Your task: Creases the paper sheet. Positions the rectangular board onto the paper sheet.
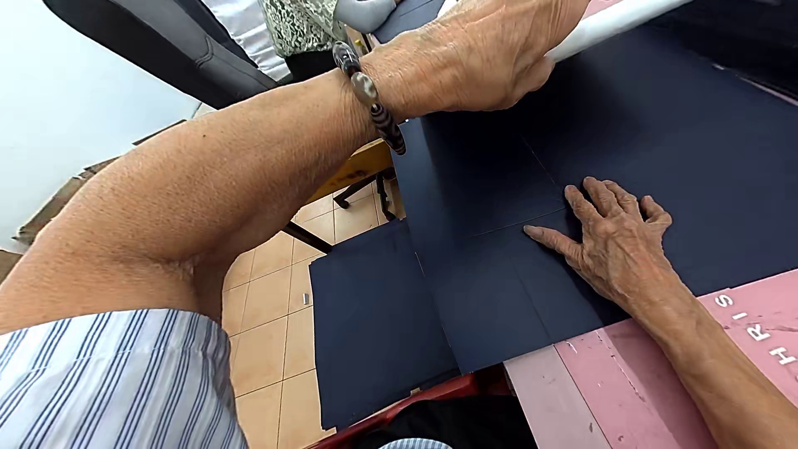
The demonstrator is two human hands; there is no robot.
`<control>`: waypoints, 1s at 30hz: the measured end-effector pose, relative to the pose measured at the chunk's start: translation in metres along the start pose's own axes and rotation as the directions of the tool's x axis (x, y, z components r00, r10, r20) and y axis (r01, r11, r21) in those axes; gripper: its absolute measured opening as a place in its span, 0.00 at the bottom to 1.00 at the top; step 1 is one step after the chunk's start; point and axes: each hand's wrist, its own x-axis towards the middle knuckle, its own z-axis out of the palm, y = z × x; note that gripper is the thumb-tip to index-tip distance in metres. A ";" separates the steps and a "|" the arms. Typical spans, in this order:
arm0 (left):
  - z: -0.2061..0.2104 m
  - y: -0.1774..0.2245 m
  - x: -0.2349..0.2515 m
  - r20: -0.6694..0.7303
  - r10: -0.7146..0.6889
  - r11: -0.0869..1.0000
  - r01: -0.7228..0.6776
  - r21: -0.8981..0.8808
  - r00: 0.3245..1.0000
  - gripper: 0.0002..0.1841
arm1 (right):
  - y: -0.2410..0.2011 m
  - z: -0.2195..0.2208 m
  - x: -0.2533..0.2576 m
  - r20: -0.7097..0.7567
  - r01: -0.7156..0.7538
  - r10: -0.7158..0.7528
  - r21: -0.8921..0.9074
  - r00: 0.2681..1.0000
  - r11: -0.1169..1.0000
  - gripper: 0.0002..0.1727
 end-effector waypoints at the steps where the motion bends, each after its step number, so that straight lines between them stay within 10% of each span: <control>1: 0.002 0.000 0.001 -0.001 0.017 1.000 -0.017 0.003 1.000 0.21 | -0.001 -0.001 0.000 0.010 -0.007 0.007 0.000 1.000 1.000 0.59; 21: 0.083 0.066 -0.020 0.187 0.031 0.997 -0.044 0.066 0.982 0.30 | -0.005 -0.011 -0.006 -0.018 -0.048 0.050 0.103 0.999 0.994 0.61; 30: 0.038 0.034 -0.014 0.058 -0.009 1.000 0.010 -0.016 0.998 0.30 | 0.001 -0.004 -0.005 -0.047 -0.006 0.007 0.032 0.999 0.999 0.56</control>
